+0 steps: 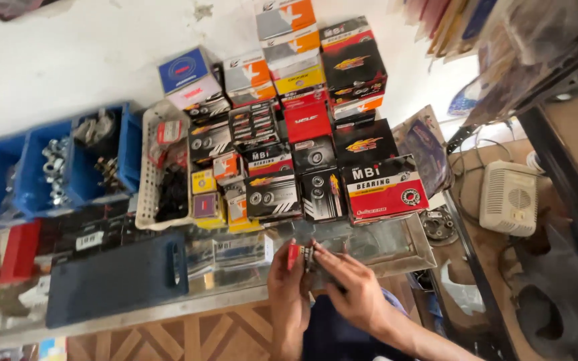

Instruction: Organizing and checking various motorcycle parts in their boxes on a counter.

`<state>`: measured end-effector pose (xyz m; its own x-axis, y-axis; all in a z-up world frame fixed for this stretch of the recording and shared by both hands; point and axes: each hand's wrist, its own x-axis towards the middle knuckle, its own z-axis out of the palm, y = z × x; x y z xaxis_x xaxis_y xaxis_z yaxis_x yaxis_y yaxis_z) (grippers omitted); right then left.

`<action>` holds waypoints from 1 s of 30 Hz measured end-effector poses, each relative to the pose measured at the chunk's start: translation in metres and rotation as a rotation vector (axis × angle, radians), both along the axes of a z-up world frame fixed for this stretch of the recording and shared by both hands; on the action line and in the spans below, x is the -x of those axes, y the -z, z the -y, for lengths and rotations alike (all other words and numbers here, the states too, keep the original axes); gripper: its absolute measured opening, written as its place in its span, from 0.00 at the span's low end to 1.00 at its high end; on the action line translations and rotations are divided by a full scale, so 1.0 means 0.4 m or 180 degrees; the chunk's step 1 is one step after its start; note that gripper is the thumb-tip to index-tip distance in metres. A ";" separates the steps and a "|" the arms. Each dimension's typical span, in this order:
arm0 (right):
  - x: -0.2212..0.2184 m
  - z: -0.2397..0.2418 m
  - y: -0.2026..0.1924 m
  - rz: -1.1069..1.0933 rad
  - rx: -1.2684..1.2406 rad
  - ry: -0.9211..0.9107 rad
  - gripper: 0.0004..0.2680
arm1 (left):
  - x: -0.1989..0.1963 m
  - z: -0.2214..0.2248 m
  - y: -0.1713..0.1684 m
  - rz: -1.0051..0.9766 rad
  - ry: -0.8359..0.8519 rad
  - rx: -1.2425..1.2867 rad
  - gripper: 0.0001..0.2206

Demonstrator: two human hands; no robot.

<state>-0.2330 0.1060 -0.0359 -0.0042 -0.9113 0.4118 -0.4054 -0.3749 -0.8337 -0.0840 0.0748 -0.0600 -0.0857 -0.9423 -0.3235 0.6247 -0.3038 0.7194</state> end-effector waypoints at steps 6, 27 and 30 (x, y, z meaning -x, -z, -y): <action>0.021 0.011 0.001 -0.0192 0.0282 -0.0256 0.22 | 0.025 -0.016 0.022 -0.0256 -0.0178 0.0180 0.19; -0.098 0.035 -0.029 -0.0095 0.0118 0.0878 0.20 | -0.088 0.069 0.036 -0.1308 0.0931 0.0212 0.26; -0.140 0.021 0.002 0.0444 -0.0360 0.0901 0.20 | -0.099 0.092 0.072 -0.0918 0.0745 0.0010 0.32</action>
